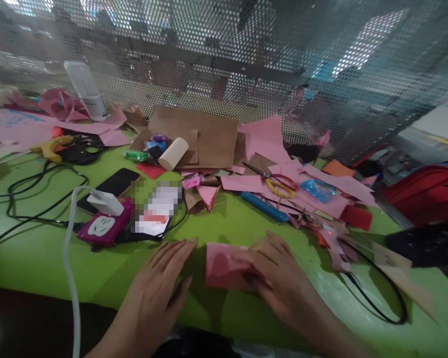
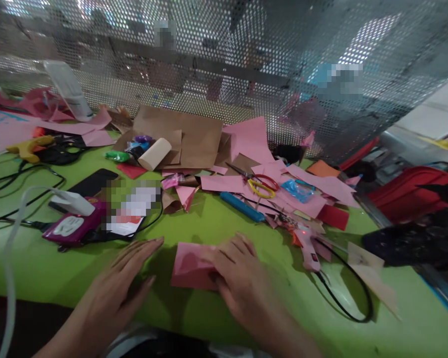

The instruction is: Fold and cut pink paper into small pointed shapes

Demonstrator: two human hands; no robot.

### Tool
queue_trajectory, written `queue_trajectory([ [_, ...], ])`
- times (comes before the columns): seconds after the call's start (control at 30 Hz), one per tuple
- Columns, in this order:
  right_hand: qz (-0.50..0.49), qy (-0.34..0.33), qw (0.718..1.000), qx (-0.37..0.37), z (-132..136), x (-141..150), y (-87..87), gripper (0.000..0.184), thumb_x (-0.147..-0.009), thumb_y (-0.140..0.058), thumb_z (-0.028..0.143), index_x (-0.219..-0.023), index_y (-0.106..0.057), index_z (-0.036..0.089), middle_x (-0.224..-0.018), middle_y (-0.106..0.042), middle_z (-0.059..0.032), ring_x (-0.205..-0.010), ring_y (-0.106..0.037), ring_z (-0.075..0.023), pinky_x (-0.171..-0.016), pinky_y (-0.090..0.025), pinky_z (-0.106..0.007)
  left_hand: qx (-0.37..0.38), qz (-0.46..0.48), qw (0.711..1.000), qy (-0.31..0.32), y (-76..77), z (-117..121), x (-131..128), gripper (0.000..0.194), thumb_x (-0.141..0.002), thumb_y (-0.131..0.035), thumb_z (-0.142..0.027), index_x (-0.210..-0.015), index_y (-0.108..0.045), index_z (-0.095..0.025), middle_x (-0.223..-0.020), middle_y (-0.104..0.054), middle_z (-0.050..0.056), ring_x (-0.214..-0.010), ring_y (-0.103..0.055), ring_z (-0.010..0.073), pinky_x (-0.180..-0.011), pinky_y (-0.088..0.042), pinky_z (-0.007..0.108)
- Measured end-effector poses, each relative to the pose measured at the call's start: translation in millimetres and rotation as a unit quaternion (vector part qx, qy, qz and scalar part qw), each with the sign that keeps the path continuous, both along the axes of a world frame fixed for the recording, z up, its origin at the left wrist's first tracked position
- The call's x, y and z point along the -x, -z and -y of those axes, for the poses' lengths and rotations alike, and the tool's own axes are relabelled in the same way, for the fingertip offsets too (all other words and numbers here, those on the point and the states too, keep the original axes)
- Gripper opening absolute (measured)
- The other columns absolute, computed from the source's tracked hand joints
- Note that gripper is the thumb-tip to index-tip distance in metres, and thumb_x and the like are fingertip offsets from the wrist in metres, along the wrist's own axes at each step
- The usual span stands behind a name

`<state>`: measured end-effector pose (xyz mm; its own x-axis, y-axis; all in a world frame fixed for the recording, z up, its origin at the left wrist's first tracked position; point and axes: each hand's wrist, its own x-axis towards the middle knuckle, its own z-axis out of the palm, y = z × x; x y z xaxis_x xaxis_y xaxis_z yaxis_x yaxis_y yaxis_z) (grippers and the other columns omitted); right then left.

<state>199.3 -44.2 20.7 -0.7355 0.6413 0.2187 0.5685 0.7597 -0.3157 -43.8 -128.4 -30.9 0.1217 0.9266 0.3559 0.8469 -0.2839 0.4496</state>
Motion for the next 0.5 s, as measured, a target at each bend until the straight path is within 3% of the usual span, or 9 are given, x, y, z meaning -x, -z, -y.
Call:
queue_trajectory([
  [0.1, -0.06, -0.024, 0.998, -0.009, 1, -2, -6.4, 0.031, -0.082, -0.046, -0.002, -0.081, -0.064, 0.024, -0.08, -0.065, 0.0, -0.087, -0.059, -0.02, -0.1, -0.032, -0.047, 0.004, -0.01, 1.0, 0.016, -7.3, -5, 0, 0.066, -0.086, -0.044, -0.006, -0.146, -0.033, -0.028, -0.145, -0.051, 0.006, -0.136, -0.044, 0.0229, -0.107, -0.046, 0.047],
  [0.3, -0.12, -0.039, 0.99, -0.056, 0, -13, -6.4, 0.027, -0.085, -0.053, 0.001, -0.079, -0.063, 0.026, -0.084, -0.071, 0.0022, -0.098, -0.061, -0.0206, -0.108, -0.024, -0.045, -0.041, -0.029, 0.996, 0.073, -15.9, -10, -5, 0.082, -0.068, -0.043, 0.009, -0.138, -0.047, -0.033, -0.159, -0.03, 0.004, -0.147, -0.022, 0.0256, -0.111, -0.036, 0.053],
  [0.4, -0.129, -0.034, 0.989, -0.067, -1, -20, 1.4, 0.023, -0.087, -0.057, 0.007, -0.079, -0.063, 0.027, -0.092, -0.074, 0.0019, -0.102, -0.06, -0.0213, -0.109, -0.024, -0.044, -0.064, -0.024, 0.992, 0.11, -14.7, -9, -8, 0.067, -0.074, -0.049, 0.003, -0.13, -0.054, -0.032, -0.158, -0.032, 0.002, -0.147, -0.023, 0.0252, -0.115, -0.029, 0.052],
  [0.5, -0.125, -0.017, 0.99, -0.061, 0, -26, 9.6, 0.02, -0.087, -0.058, 0.009, -0.079, -0.063, 0.027, -0.099, -0.075, 0.0014, -0.104, -0.06, -0.0219, -0.108, -0.026, -0.044, -0.095, -0.007, 0.986, 0.136, -11.0, -8, -12, 0.045, -0.082, -0.049, -0.001, -0.116, -0.061, -0.027, -0.151, -0.046, -0.001, -0.144, -0.031, 0.0213, -0.119, -0.021, 0.046],
])
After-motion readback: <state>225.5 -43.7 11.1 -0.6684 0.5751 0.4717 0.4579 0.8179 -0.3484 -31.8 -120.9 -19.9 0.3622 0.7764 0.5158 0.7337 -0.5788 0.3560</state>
